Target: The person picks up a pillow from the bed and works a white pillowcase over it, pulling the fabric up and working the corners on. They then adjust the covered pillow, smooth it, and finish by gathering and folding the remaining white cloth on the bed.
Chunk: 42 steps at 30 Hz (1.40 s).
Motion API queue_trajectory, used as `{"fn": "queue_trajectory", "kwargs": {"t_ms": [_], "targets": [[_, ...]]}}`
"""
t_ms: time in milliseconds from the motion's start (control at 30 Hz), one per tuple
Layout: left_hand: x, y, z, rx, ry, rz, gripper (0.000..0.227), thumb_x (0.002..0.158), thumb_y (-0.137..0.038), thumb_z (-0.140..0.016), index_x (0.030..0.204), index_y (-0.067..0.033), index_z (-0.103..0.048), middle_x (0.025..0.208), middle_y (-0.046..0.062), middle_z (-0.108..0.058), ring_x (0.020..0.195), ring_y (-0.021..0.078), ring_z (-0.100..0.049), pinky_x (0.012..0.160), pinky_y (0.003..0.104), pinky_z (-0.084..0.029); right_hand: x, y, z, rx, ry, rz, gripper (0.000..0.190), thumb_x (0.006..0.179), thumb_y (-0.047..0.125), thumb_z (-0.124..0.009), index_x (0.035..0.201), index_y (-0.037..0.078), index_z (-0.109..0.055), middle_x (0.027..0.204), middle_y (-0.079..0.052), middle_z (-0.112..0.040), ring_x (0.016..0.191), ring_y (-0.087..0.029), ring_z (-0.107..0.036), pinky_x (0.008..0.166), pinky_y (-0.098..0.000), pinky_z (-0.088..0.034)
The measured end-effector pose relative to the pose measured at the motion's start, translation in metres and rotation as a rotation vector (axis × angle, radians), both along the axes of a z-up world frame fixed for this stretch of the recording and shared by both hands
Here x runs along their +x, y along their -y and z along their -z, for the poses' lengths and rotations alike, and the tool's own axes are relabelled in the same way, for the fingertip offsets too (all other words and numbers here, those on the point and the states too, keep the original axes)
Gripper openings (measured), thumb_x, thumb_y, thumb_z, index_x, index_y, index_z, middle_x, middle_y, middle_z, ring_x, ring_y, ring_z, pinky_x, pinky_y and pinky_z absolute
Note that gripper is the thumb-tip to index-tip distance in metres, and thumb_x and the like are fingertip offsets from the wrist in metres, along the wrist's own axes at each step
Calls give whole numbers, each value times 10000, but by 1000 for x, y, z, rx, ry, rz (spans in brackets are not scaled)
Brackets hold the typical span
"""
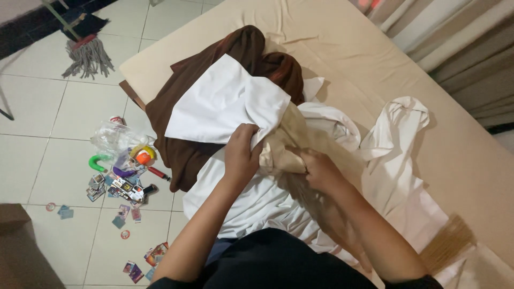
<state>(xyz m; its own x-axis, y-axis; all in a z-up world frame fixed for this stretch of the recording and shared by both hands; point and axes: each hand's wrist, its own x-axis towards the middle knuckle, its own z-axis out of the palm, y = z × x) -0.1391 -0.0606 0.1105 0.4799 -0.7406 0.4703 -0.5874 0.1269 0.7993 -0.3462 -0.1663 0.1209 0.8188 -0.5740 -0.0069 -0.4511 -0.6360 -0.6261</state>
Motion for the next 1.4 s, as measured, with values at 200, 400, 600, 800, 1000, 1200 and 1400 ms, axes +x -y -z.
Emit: {"fn": "queue_trajectory", "kwargs": {"t_ms": [200,400,600,800,1000,1200,1400], "targets": [[9,-15,-14,-8,112,24,273,817,-40,-693,1086,-33,-653,1013,155,-636,969,398,-616,806,467,-492,30,-35,-14,127,-46,81,418,776,277,-796,1168,146,-735,976,-154,-765,898,-337,-743,798,-402,-573],[1,-39,27,143,300,17,284,712,-26,-660,993,-57,-687,920,142,-642,874,391,-610,760,489,-496,71,-46,42,16,4,128,365,782,380,-770,1052,134,-769,917,-180,-744,864,-399,-699,741,-471,-546],[-41,-68,48,155,162,72,172,809,-57,-689,981,-62,-680,876,132,-659,847,376,-616,752,492,-487,103,-18,131,102,-33,257,291,838,352,-645,946,99,-739,914,-226,-716,901,-434,-685,764,-507,-529],[-7,-71,76,359,157,98,147,832,-134,-699,955,-60,-670,880,144,-669,865,385,-631,761,498,-487,93,-21,170,235,108,167,472,868,367,-658,1228,65,-631,1119,-251,-704,1067,-425,-660,874,-479,-524],[39,-58,134,669,470,-31,310,748,-215,-734,1001,-88,-607,1001,122,-634,974,354,-641,767,505,-510,45,-52,198,189,-112,14,832,754,531,-807,1412,116,-512,1343,-216,-597,1233,-395,-567,1010,-454,-458],[80,-29,247,1064,394,-65,361,863,-273,-686,1148,-84,-570,1062,150,-648,982,363,-667,744,525,-543,-10,-50,261,103,-408,207,753,851,549,-727,1463,169,-507,1486,-212,-501,1371,-390,-461,1126,-490,-366],[69,13,320,974,290,-26,148,972,-154,-548,1021,-61,-653,1009,169,-718,913,382,-711,775,503,-567,-42,-21,287,116,-419,322,730,820,461,-733,1450,167,-509,1462,-215,-514,1361,-393,-469,1121,-482,-372]]}}
